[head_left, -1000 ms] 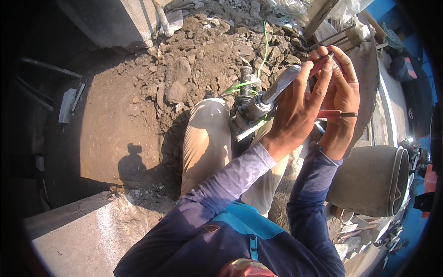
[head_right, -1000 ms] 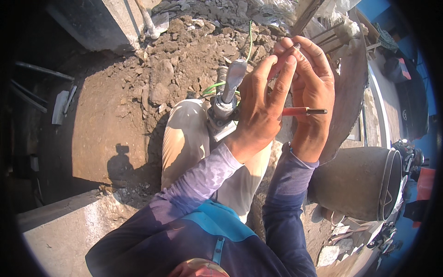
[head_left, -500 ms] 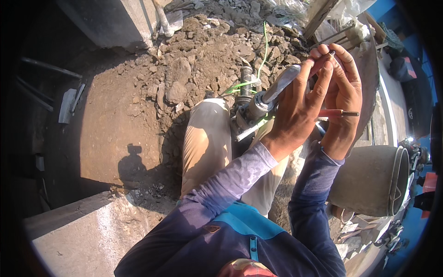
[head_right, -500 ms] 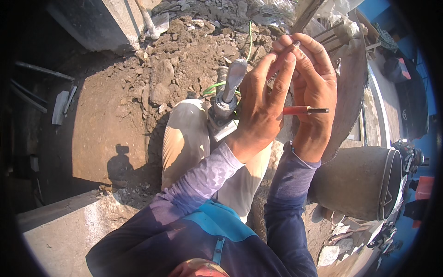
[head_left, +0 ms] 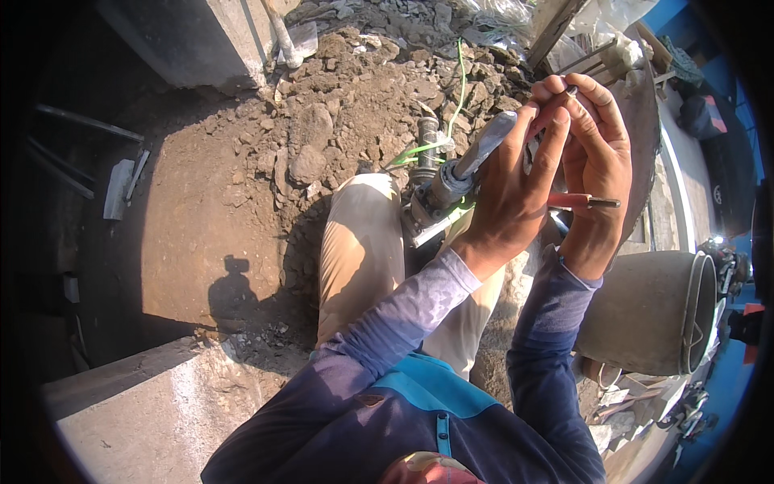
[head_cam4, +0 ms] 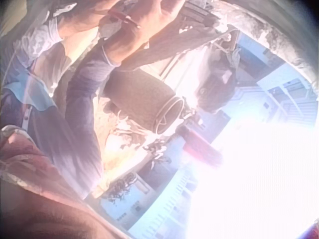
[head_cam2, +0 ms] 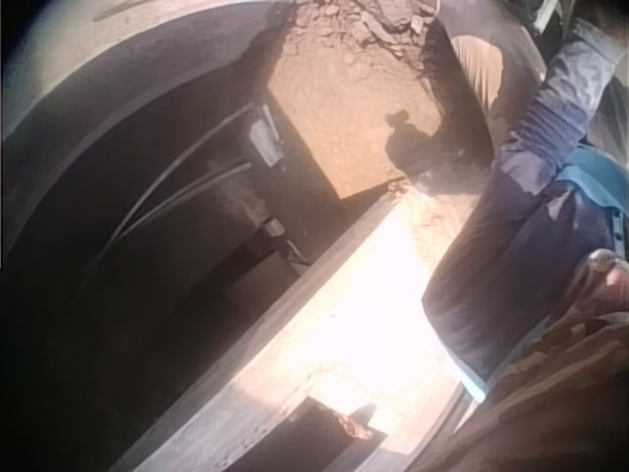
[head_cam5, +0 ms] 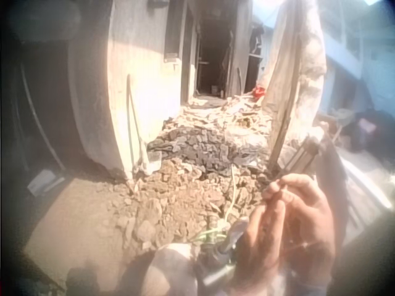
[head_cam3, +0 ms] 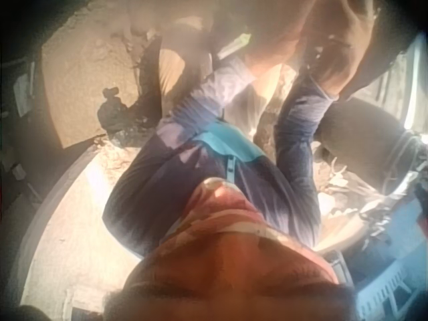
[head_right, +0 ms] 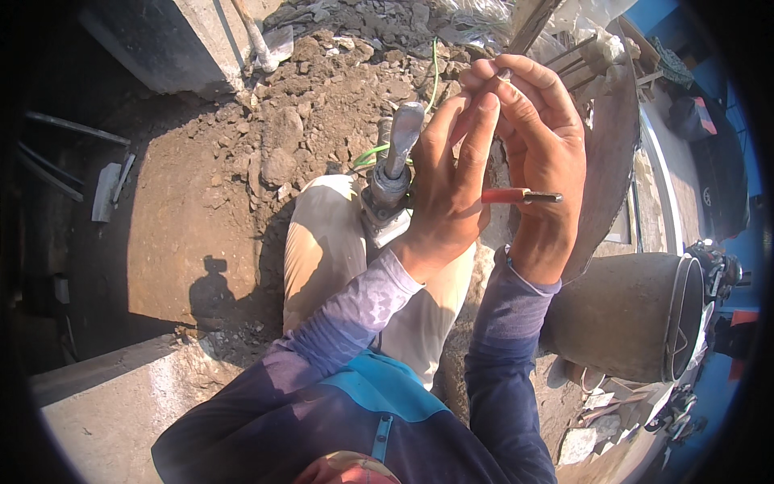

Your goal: The person sits on the ground and uses pliers and a screwdriver to adjust and tighten a green pipe fitting. They repeatedly manipulate the fitting and tools, making small adjustments throughout the clip.

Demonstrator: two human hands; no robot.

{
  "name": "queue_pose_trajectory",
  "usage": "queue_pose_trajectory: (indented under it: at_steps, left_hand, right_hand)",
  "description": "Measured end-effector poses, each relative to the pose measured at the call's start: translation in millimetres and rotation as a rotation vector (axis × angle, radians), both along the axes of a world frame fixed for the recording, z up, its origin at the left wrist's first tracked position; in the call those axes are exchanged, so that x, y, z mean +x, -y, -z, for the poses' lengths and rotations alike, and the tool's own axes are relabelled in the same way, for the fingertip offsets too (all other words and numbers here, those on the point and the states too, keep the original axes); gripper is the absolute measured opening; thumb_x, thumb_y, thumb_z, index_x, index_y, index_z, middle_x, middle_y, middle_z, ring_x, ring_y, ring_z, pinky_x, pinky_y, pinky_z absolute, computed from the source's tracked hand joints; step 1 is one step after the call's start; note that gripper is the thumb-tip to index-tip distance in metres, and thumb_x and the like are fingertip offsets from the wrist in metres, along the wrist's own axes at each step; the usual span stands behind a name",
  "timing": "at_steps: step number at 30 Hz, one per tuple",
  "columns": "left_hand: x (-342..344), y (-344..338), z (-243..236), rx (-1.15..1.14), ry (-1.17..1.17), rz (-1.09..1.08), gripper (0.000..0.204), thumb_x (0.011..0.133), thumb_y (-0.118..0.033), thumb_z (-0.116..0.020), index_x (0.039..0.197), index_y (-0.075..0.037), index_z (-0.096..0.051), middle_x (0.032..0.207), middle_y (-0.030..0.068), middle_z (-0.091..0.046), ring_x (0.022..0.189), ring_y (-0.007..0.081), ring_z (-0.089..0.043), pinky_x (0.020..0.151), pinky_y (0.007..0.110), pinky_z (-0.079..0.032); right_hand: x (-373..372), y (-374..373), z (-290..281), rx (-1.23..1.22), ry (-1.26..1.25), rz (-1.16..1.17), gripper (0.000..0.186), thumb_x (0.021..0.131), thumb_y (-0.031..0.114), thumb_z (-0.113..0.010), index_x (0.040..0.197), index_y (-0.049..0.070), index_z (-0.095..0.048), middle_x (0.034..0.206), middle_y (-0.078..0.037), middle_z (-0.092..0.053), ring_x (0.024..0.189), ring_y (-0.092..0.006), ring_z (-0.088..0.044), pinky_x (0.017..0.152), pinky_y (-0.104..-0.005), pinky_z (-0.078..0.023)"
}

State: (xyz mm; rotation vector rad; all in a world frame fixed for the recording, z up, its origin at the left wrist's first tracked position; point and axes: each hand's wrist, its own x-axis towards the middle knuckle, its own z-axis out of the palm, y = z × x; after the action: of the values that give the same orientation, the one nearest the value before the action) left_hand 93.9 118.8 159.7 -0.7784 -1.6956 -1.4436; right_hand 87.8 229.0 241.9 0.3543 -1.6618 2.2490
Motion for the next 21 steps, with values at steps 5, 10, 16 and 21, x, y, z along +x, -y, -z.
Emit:
queue_pose_trajectory:
  at_steps: [5, 10, 16, 21]
  left_hand:
    - [0, -1, 1, 0.031, -0.031, -0.005, 0.081, 0.099, -0.005, -0.073, 0.17, -0.011, -0.035, 0.161, 0.0314, -0.038, 0.139, 0.0482, -0.054, 0.114, 0.053, -0.049]
    - [-4, -1, 4, 0.041, -0.064, 0.01, 0.078, 0.1, -0.007, -0.074, 0.169, -0.011, -0.038, 0.159, 0.0305, -0.04, 0.138, 0.0468, -0.055, 0.113, 0.052, -0.05]
    - [-5, 1, -2, 0.046, -0.11, -0.015, 0.075, 0.099, -0.006, -0.075, 0.166, -0.011, -0.041, 0.158, 0.0296, -0.041, 0.136, 0.0449, -0.057, 0.111, 0.051, -0.052]
    - [-6, 1, 1, 0.056, -0.069, 0.038, 0.074, 0.099, -0.004, -0.073, 0.166, -0.01, -0.042, 0.157, 0.0303, -0.043, 0.137, 0.0446, -0.057, 0.11, 0.051, -0.052]
  right_hand:
    - [4, 3, -2, 0.019, 0.003, 0.026, 0.03, 0.105, 0.001, -0.068, 0.135, -0.004, -0.065, 0.126, -0.021, -0.077, 0.116, -0.0283, -0.076, 0.096, -0.0387, -0.066]
    - [8, 3, -3, 0.023, -0.022, -0.007, 0.03, 0.106, 0.0, -0.067, 0.135, -0.005, -0.064, 0.127, -0.021, -0.076, 0.118, -0.0298, -0.076, 0.096, -0.0395, -0.066]
    - [12, 6, -3, 0.032, -0.047, 0.013, 0.029, 0.106, 0.001, -0.066, 0.135, -0.006, -0.064, 0.127, -0.021, -0.076, 0.119, -0.031, -0.075, 0.1, -0.0405, -0.064]
    - [14, 11, -9, 0.064, 0.023, 0.085, 0.03, 0.106, 0.001, -0.067, 0.135, -0.006, -0.063, 0.127, -0.021, -0.076, 0.12, -0.0308, -0.075, 0.102, -0.0407, -0.063]
